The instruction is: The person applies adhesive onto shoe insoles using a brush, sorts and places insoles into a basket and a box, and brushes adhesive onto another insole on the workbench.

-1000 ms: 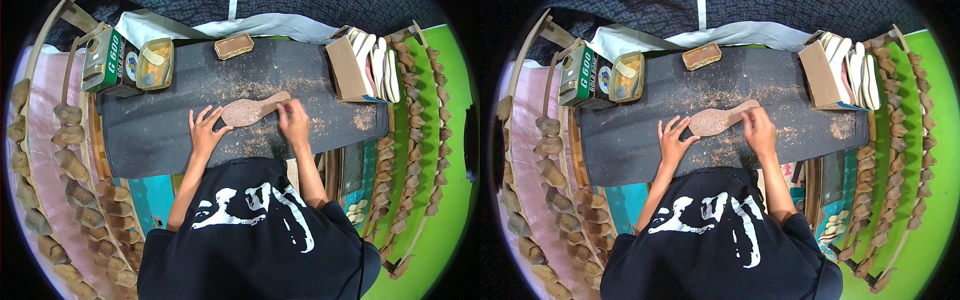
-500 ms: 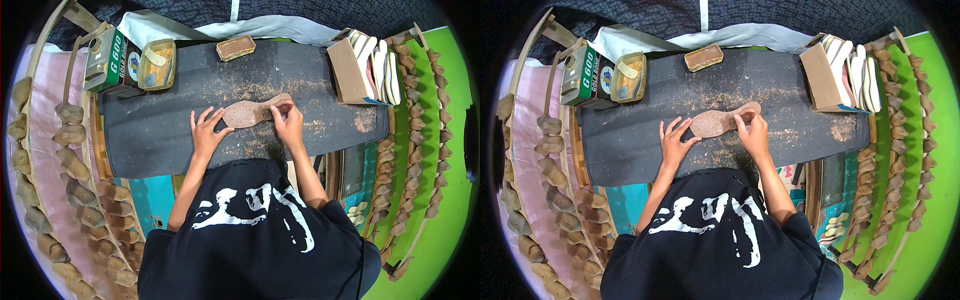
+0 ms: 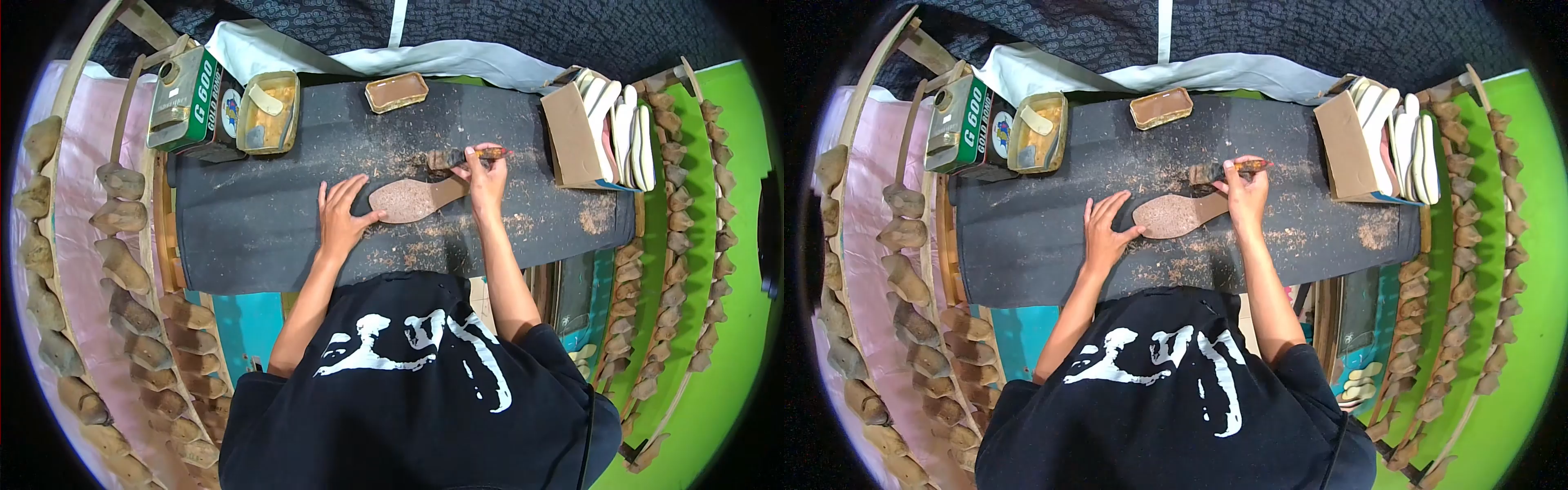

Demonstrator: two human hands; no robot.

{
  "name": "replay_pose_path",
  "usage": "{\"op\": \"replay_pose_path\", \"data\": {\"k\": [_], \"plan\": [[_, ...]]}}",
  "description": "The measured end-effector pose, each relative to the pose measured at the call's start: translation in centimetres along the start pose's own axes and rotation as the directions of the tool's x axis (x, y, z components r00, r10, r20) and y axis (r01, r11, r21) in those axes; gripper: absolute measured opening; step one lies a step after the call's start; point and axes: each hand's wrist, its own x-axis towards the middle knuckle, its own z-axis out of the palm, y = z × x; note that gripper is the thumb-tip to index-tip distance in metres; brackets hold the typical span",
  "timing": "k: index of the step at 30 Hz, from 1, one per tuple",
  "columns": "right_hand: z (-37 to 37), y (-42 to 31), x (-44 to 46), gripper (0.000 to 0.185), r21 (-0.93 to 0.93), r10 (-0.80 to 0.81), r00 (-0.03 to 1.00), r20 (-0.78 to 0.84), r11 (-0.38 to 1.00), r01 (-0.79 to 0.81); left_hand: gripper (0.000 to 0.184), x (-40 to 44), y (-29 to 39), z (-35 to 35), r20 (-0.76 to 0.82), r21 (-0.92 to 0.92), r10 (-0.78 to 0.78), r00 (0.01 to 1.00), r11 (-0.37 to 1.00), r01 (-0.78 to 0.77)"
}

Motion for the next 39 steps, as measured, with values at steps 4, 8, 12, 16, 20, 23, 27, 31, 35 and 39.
{"op": "replay_pose_path", "data": {"k": [4, 8, 12, 16, 20, 23, 27, 31, 35, 39], "plan": [[2.9, -1.0, 2.9, 0.024, 0.031, -0.074, 0.997, 0.003, 0.997, 0.073, 0.083, 4.3, 0.3, -0.9, 0.040, -0.112, 0.026, 0.999, 0.993, -0.022], [5.7, -1.7, 6.7, 0.023, -0.102, -0.235, 0.970, 0.058, 0.965, 0.240, 0.085, 7.9, 0.6, -0.9, 0.102, -0.170, 0.093, 0.990, 0.983, -0.074], [8.4, -2.9, 9.0, 0.020, -0.330, -0.484, 0.853, 0.195, 0.787, 0.522, 0.094, 10.9, 0.0, 0.0, 0.112, -0.122, 0.092, 0.989, 0.989, -0.078], [9.8, -2.8, 10.8, 0.015, -0.447, -0.408, 0.849, 0.337, 0.724, 0.525, 0.101, 12.7, -1.0, 1.5, 0.117, -0.042, 0.080, 0.990, 0.996, -0.075], [10.5, -1.0, 11.9, 0.017, -0.478, -0.399, 0.829, 0.392, 0.682, 0.554, 0.099, 13.0, -1.5, 2.3, 0.097, -0.026, 0.056, 0.994, 0.998, -0.054], [11.6, -1.1, 11.6, 0.016, -0.509, -0.366, 0.859, 0.359, 0.695, 0.508, 0.097, 12.9, -1.9, 2.5, 0.099, -0.019, 0.039, 0.994, 0.999, -0.037], [13.4, -0.5, 11.8, 0.017, -0.523, -0.380, 0.835, 0.398, 0.653, 0.547, 0.093, 13.1, -1.8, 3.0, 0.074, -0.026, 0.032, 0.997, 0.999, -0.030], [15.1, 0.4, 11.5, 0.018, -0.450, -0.314, 0.860, 0.401, 0.751, 0.484, 0.091, 13.0, -1.8, 3.4, 0.050, -0.047, 0.025, 0.998, 0.999, -0.023], [15.1, 0.2, 11.8, 0.019, -0.447, -0.326, 0.856, 0.401, 0.746, 0.493, 0.090, 13.0, -1.7, 3.4, 0.046, -0.062, 0.016, 0.999, 0.998, -0.013], [14.4, -1.3, 12.1, 0.017, -0.482, -0.342, 0.865, 0.367, 0.725, 0.492, 0.091, 13.0, -1.8, 3.6, 0.041, -0.058, 0.015, 0.999, 0.998, -0.013]]}}
